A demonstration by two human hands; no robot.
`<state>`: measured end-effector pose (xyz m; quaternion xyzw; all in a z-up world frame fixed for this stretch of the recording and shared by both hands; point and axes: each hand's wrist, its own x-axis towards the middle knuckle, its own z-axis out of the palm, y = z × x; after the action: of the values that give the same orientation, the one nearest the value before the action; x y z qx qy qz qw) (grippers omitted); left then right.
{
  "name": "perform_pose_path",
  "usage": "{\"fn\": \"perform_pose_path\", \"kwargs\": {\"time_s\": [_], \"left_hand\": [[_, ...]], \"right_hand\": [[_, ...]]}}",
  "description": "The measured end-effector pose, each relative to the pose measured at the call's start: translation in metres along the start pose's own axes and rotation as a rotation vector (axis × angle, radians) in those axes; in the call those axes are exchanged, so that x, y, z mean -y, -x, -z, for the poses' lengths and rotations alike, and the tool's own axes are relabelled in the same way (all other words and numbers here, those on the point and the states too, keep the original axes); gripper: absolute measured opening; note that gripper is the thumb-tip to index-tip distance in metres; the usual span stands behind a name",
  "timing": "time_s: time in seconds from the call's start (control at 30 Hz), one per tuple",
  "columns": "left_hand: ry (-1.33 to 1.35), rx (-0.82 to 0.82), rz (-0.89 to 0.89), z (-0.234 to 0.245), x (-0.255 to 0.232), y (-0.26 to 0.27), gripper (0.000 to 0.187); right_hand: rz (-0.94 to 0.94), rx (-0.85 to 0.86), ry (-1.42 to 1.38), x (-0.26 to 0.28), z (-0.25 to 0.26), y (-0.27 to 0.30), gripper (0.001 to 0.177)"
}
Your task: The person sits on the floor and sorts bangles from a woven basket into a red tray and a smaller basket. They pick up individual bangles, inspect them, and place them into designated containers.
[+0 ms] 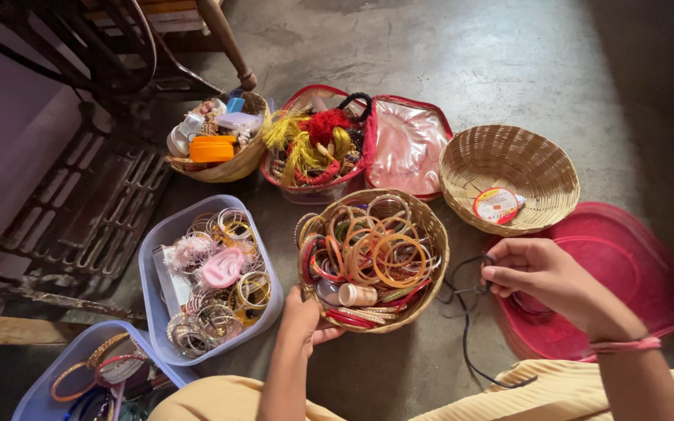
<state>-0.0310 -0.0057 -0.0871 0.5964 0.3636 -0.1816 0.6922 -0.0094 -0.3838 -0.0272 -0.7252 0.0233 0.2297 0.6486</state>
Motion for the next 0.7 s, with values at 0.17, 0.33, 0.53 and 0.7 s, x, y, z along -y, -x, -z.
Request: {"fn": "perform_pose_path", "kwargs": {"time_s": [0.17, 0.33, 0.53, 0.7], "left_hand": [[-0.061, -0.041, -0.04, 0.0, 0.003, 0.001, 0.043], [-0.914, -0.526, -0.617, -0.001, -0.012, 0.039, 0.033], [-0.418, 0.159, -1.015, -0.071, -0.048, 0.143, 0.056], [-0.662, 0.606, -0.88, -0.147, -0.033, 0.125, 0.039]], "right_hand": [[0.021, -0.018, -0.127, 0.024, -0.001, 0.025, 0.023], [0.093, -0.03, -0.106, 0.034, 0.007, 0.04, 0.025], [0.366, 0.135, -0.244, 0.061, 0.011, 0.064, 0.015], [0.692, -0.006, -0.294, 0.083, 0.017, 0.084, 0.018]]}}
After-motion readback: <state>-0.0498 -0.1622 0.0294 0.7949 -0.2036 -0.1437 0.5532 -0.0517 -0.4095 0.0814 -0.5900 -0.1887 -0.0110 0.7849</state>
